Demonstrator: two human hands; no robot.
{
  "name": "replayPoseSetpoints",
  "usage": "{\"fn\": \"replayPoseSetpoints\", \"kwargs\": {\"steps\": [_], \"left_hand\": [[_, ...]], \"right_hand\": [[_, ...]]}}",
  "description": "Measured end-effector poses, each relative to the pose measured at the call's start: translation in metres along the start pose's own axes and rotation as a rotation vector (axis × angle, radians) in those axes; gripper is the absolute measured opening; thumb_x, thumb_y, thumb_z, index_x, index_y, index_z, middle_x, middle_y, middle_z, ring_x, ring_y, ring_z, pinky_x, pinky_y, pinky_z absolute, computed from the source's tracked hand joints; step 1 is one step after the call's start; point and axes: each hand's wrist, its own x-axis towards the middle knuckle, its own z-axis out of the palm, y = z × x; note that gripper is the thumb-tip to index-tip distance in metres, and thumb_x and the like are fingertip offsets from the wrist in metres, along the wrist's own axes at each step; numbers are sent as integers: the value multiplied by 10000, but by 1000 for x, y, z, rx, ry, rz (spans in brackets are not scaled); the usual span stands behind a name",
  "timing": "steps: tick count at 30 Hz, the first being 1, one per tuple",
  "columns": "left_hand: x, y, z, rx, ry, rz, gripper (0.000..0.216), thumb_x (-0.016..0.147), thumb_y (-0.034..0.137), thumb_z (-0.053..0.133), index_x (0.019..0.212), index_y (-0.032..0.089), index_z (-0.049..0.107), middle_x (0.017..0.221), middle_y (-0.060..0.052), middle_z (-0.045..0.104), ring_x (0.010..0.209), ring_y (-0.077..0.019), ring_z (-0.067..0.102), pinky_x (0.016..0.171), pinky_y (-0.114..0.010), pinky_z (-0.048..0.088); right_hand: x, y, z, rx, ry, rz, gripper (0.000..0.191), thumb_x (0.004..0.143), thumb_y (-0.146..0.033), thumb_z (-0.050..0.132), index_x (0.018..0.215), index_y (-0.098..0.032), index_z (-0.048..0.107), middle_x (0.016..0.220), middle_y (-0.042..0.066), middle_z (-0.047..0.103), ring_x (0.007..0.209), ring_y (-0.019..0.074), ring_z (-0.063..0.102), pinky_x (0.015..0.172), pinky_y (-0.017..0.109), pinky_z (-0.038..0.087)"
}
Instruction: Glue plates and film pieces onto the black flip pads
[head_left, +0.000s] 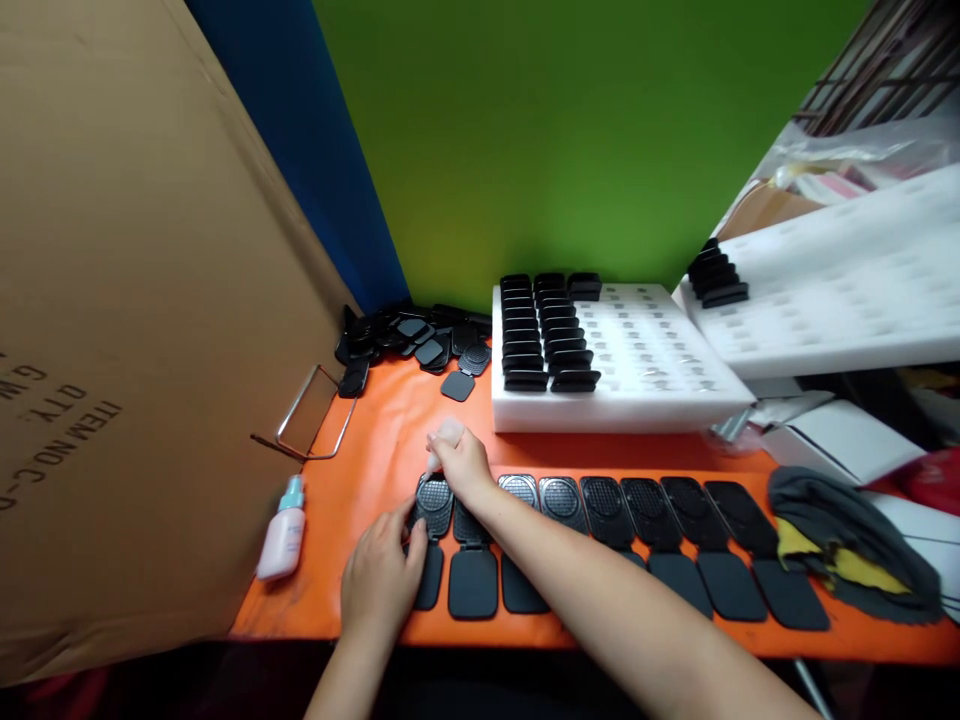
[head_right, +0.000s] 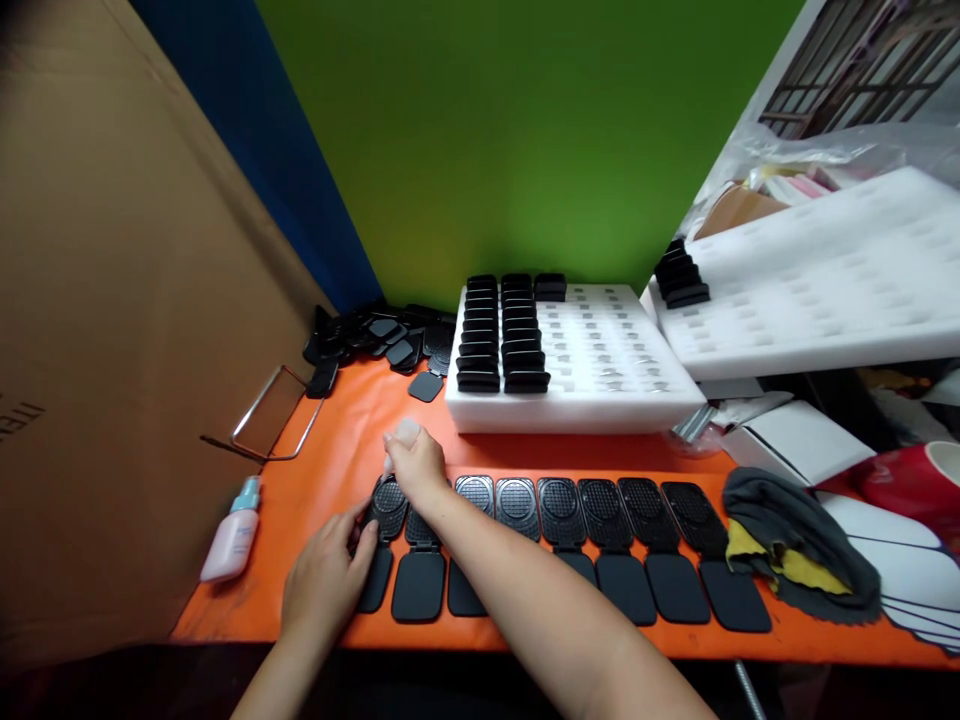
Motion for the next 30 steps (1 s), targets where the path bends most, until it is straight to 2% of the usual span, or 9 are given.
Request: {"fn": "replayPoseSetpoints", "kwargs": {"steps": [14,20,26,30], "left_hand": [[1,2,-1,-3,4,-7,321,859,359,379,1111,225,525,927,-38,624,879,-200,569,696,-288,406],[-1,1,-1,17,1,17,364,874,355,357,1199,239,472,921,-39,618,881,-203,561,713,-301,397],[-1,2,0,56,4,38,367,879,361,349,1186,227,499,892,-45,619,858,-204,559,713,-307,393],[-2,3,-1,78,16,34,363,878,356,349,1179,228,506,898,-43,618,855,-203,563,693,-302,397]], "right_hand": [[-1,2,2,-12,-36,-25,236,772,-411,524,801,-181,570,649,2,652,517,139,608,520,233,460],[-9,-9,-3,-97,-45,-93,237,789,-419,499,774,-193,568,623,-8,633,540,135,595,519,218,438],[-13,-20,-7,-259,-34,-187,246,783,-434,505,781,-200,579,651,8,628,622,160,584,544,234,413],[-11,-20,-10,-241,-13,-188,246,768,-441,521,781,-204,590,638,5,624,618,160,579,560,236,415]]}}
